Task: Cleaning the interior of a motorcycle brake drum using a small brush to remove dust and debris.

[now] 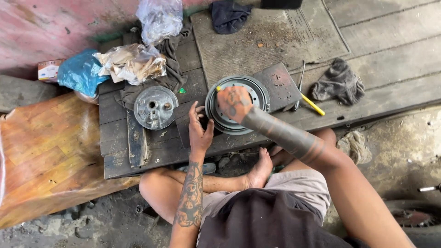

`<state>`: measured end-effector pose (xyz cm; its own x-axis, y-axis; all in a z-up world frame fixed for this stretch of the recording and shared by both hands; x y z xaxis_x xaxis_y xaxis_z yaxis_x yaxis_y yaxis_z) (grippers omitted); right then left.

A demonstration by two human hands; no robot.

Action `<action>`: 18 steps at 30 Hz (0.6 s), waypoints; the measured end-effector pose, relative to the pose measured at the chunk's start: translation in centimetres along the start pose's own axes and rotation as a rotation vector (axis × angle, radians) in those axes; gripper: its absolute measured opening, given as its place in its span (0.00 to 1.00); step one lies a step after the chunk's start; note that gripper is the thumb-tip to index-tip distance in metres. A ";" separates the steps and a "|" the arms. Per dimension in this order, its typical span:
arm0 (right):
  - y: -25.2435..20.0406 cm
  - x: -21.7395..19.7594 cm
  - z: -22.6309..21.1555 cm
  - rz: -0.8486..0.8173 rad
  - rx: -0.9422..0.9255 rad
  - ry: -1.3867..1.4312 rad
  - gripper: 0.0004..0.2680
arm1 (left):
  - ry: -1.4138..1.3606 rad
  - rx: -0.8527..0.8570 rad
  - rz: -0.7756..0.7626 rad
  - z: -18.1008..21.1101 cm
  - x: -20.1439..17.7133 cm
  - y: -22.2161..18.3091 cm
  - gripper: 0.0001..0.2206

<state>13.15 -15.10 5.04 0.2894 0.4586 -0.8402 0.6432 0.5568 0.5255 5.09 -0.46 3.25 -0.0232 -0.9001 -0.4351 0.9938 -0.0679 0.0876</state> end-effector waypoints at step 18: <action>5.4 0.5 5.6 -0.579 -0.296 -0.336 0.06 | 0.039 0.069 0.092 0.7 -0.2 -0.3 0.30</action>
<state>20.73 -15.73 6.77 0.1932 -0.1769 -0.9651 0.5543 0.8313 -0.0414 4.76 -0.54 3.90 0.0731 -0.8868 -0.4564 0.9818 -0.0165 0.1893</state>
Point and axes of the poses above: each hand's wrist, its own y-axis towards the middle knuckle, its own x-axis out of the palm, z = x × y, the point moved 6 cm from there along y, towards the middle knuckle, and after that the axes turned 12 degrees about -z, right-handed, at the moved point
